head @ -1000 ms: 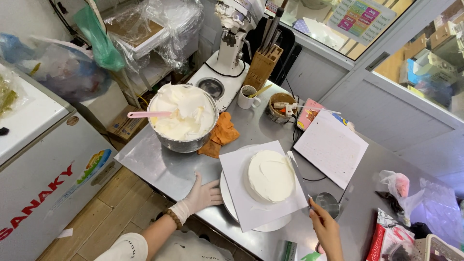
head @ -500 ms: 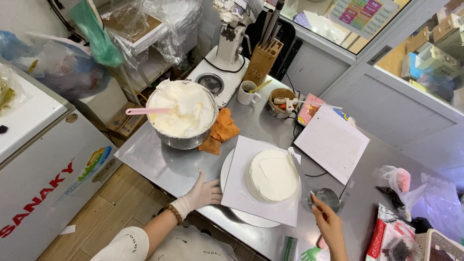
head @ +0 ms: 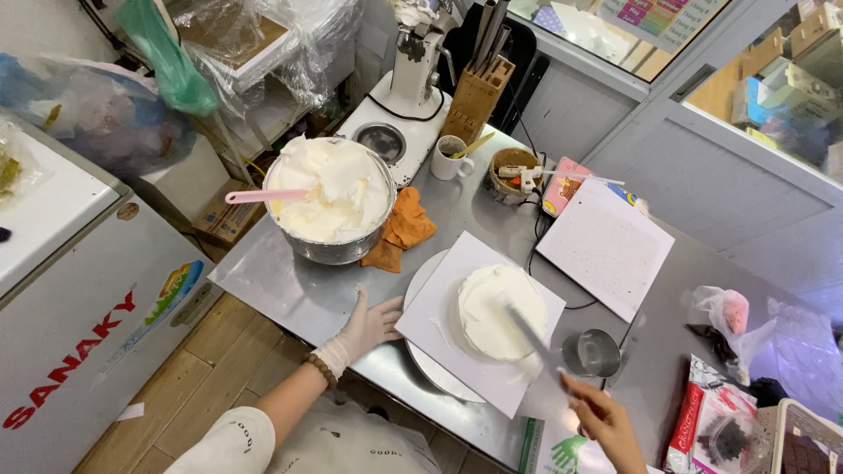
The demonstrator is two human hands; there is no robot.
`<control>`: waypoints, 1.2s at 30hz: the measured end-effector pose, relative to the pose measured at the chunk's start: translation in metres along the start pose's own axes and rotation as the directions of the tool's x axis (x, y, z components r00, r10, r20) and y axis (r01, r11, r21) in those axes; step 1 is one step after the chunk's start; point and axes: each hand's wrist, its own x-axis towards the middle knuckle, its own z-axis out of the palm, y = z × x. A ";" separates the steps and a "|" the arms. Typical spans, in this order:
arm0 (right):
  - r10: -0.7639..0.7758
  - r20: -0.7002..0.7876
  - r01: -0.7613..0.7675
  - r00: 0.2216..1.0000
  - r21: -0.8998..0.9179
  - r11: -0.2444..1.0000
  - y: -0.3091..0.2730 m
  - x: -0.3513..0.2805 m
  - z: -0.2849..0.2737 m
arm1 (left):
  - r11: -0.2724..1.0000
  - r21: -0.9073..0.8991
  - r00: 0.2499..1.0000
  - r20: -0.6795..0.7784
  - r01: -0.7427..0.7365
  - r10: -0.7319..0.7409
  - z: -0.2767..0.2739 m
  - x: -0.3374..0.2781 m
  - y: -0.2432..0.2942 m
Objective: The person scoops white frosting from a large bowl with a spatula and spreads it over the top and sides of a round cake on a turntable, rotating the cake board as they work. They then wipe the work surface with an orange cloth and adjust the parchment paper under the frosted cake.
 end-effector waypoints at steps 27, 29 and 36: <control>-0.020 -0.175 -0.011 0.984 -0.173 0.985 0.006 -0.053 0.104 | 0.969 -0.224 0.989 -0.089 0.100 -0.122 0.015 -0.020 -0.007; -0.013 -0.136 -0.009 0.991 -0.159 0.987 0.010 -0.058 0.108 | 0.975 -0.204 0.995 -0.012 0.090 -0.094 0.008 -0.013 -0.008; 0.209 -0.123 -0.174 0.970 0.250 0.953 0.003 -0.069 0.088 | 0.977 -0.152 0.989 0.021 0.147 -0.145 0.018 -0.011 -0.011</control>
